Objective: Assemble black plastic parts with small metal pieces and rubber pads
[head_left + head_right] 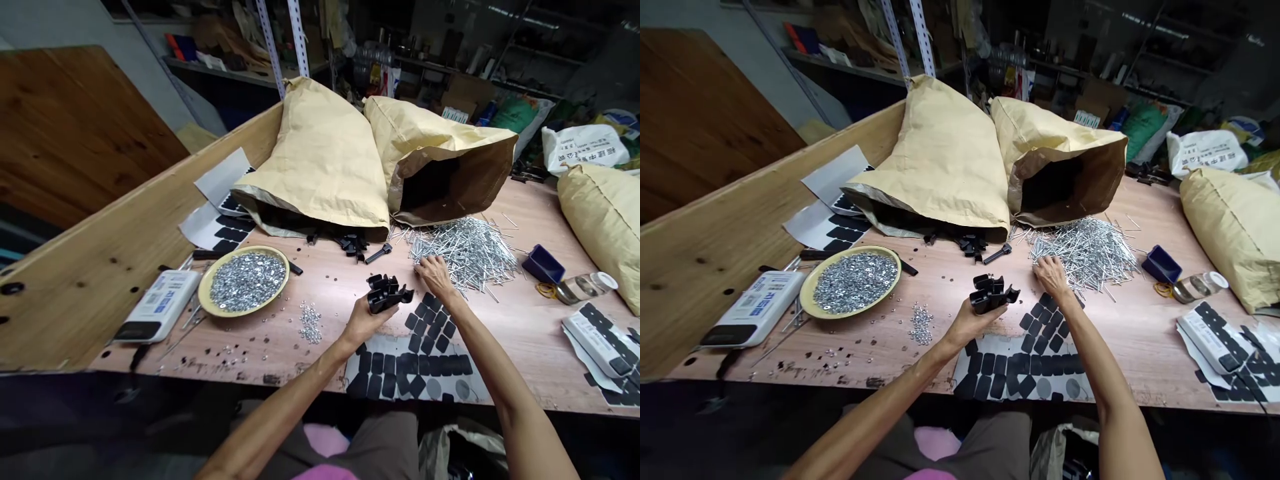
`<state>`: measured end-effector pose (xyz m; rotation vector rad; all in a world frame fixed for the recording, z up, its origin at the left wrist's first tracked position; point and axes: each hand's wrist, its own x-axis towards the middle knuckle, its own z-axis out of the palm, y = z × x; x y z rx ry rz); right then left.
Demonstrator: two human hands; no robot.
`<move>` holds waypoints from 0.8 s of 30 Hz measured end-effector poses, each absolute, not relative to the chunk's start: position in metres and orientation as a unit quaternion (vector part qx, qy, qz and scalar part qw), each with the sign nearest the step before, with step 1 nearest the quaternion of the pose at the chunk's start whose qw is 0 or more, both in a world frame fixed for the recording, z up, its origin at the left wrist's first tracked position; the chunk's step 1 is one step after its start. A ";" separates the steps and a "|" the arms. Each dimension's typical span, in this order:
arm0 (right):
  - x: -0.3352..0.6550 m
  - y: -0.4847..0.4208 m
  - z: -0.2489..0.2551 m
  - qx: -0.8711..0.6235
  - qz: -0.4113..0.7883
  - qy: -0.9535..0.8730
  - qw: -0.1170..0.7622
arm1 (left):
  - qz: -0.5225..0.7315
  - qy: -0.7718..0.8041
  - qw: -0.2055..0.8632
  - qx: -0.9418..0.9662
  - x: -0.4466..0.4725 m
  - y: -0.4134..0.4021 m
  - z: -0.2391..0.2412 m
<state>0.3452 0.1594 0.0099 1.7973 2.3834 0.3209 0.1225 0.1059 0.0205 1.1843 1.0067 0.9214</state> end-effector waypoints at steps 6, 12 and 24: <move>0.356 0.164 0.007 0.616 0.093 0.782 0.005 | 0.369 0.457 0.660 0.468 0.124 0.111 0.014; 0.354 0.156 0.041 0.665 -0.069 0.608 -0.428 | 0.348 0.474 0.617 0.523 0.126 0.109 0.009; 0.272 0.077 0.103 0.511 -0.250 0.568 -0.595 | 0.359 0.462 0.494 0.643 0.133 0.098 0.020</move>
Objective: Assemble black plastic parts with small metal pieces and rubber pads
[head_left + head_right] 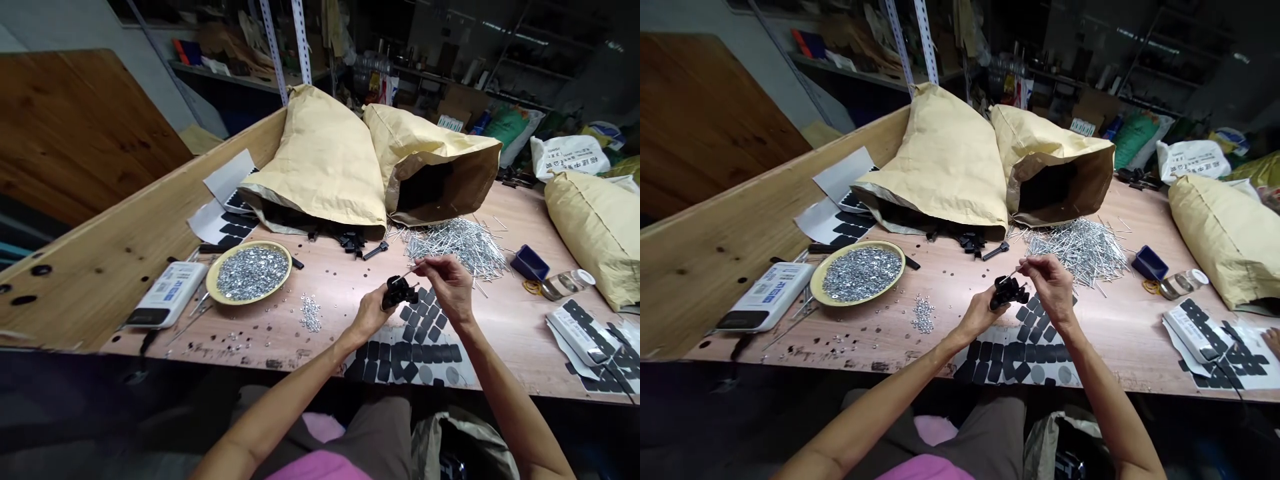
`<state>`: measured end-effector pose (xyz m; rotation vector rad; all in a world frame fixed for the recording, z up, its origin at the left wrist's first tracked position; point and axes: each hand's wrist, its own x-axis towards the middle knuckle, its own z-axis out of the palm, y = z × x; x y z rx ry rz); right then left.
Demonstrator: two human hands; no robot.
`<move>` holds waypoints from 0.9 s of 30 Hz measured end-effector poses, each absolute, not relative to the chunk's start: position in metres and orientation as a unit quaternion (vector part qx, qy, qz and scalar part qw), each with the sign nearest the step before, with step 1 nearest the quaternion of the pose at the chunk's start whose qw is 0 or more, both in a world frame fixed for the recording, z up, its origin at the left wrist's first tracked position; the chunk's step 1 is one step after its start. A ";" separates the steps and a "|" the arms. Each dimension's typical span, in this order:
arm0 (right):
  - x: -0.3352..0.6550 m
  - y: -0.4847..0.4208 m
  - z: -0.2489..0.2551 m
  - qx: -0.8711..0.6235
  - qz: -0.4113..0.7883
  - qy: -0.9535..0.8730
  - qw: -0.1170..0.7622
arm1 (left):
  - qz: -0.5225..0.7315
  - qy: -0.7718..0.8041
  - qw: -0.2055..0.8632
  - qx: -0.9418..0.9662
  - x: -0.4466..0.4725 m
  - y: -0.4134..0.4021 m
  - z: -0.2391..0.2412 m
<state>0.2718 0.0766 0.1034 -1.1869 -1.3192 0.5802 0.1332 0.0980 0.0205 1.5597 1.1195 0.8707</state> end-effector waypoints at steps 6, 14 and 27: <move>0.279 0.079 0.096 -0.534 0.230 -0.603 0.547 | 0.353 0.452 0.470 0.671 0.131 0.097 0.016; 0.303 0.098 0.084 -0.533 0.138 -0.747 0.373 | 0.390 0.428 0.476 0.662 0.132 0.103 0.011; 0.343 0.164 0.007 -0.659 -0.073 -0.748 -0.030 | 0.397 0.407 0.580 0.583 0.120 0.114 0.024</move>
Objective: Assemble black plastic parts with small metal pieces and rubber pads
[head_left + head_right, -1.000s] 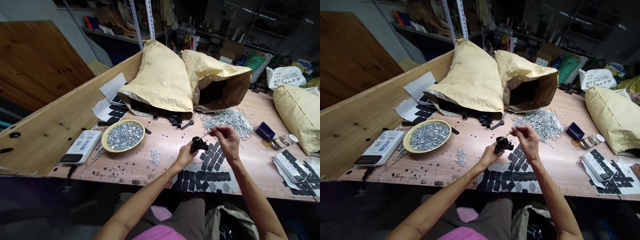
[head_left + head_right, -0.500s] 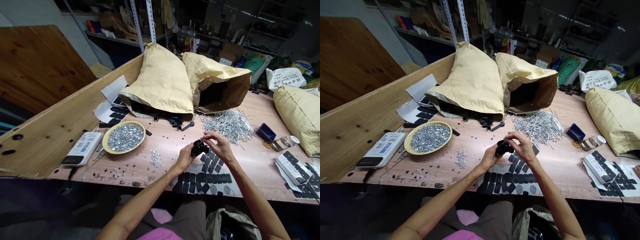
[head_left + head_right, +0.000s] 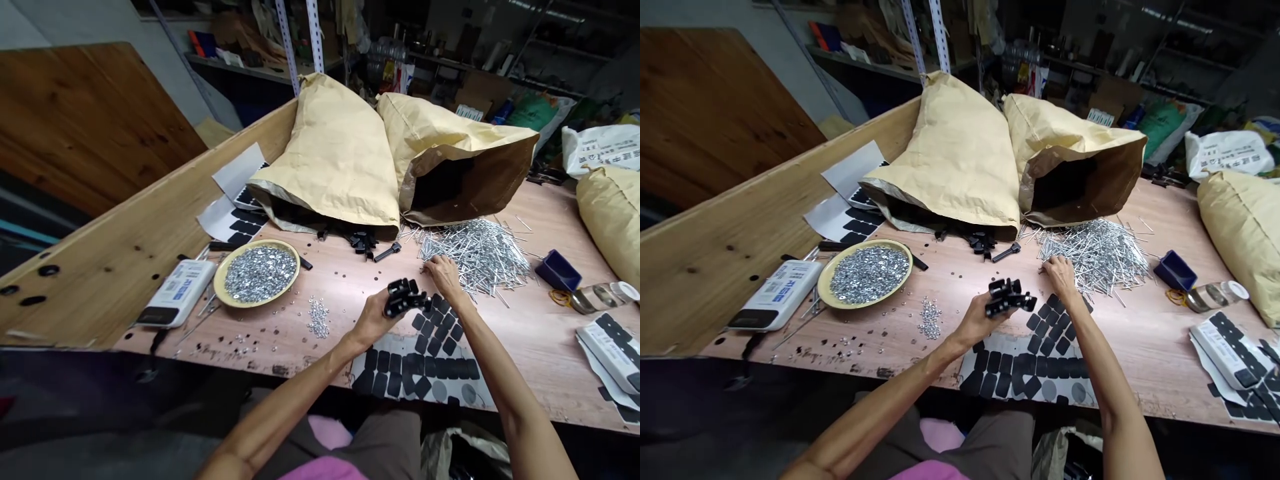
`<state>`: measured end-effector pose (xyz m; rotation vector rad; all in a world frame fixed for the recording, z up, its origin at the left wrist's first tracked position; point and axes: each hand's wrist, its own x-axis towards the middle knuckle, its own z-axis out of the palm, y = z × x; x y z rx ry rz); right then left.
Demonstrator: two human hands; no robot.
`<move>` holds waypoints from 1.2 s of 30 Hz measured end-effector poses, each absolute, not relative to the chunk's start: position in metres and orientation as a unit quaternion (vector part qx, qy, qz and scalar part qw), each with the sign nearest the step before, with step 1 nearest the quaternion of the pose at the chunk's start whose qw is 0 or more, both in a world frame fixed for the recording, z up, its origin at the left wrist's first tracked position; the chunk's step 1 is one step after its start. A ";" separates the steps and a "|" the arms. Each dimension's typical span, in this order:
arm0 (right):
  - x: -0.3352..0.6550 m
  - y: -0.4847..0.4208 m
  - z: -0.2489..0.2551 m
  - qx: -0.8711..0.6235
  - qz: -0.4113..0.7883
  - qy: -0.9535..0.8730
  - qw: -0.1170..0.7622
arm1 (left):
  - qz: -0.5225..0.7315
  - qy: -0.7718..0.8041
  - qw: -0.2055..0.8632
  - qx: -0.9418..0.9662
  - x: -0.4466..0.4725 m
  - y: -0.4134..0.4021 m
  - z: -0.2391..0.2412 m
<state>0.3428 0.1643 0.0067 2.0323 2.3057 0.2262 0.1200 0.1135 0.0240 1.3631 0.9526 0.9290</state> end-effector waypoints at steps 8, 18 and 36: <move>0.339 0.144 0.038 0.642 -0.021 0.639 -0.424 | 0.339 0.446 0.683 0.468 0.118 0.122 0.031; 0.263 0.082 0.100 0.500 -0.248 0.547 -0.623 | 0.316 0.468 0.588 0.579 0.131 0.105 0.029; 0.286 0.064 0.034 0.629 -0.507 0.395 -0.437 | 0.329 0.344 0.754 0.452 0.140 0.101 0.031</move>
